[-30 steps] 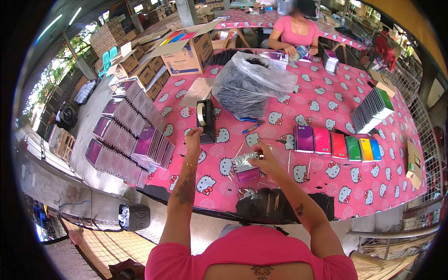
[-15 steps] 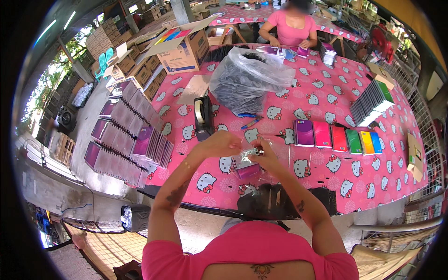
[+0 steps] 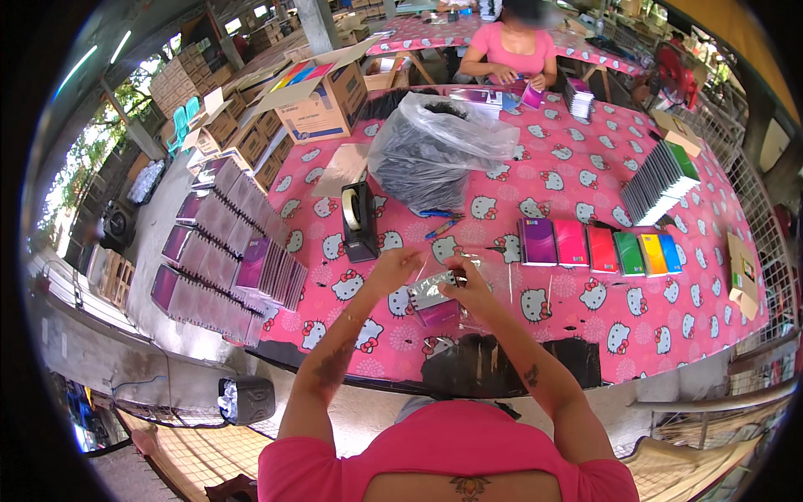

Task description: The person repeatedly picks up colorful spiral-bound notebooks, places them into clear plastic bags, and seals the bags using a tape dispenser. The person works at a table covered with a pink Hello Kitty tablecloth, handling notebooks one at a time.

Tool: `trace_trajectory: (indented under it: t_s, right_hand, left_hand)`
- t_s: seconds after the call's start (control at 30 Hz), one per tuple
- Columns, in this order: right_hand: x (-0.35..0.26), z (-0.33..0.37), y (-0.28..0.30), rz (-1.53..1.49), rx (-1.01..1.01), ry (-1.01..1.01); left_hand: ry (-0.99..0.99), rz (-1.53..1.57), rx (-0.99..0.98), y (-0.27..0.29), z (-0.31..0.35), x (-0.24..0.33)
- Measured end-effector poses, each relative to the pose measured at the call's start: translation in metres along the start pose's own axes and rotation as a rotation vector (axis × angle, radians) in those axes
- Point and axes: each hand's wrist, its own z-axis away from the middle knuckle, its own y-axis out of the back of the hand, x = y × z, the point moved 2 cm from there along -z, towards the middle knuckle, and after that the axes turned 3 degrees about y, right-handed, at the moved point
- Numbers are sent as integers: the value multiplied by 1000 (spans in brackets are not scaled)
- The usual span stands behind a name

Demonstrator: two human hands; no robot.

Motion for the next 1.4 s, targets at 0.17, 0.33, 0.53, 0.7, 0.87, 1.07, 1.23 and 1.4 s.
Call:
trace_trajectory:
  t_s: [0.17, 0.33, 0.53, 0.7, 0.87, 1.07, 1.23, 1.4]
  right_hand:
    - [52, 41, 16, 284, 386, 66]
    - [35, 90, -1, 1289, -127, 329]
    - [23, 56, 16, -205, 35, -91]
    - [-15, 45, 45, 176, -121, 94]
    - [-21, 49, 38, 459, -210, 156]
    - [-33, 41, 42, 383, -70, 258]
    - [-113, 67, -17, 1167, -111, 601]
    - [-110, 67, -42, 1381, -121, 570]
  left_hand:
    - [-293, -788, 535, -31, 62, 100]
    - [-30, -558, 310, -12, 53, 95]
    - [30, 689, 507, -46, 80, 80]
    - [-60, 637, 552, -90, 100, 28]
    - [-169, 291, 527, -71, 91, 80]
    - [-158, 544, 735, -25, 86, 63]
    - [418, 138, 954, 65, 40, -72]
    - [310, 628, 912, 70, 12, -132]
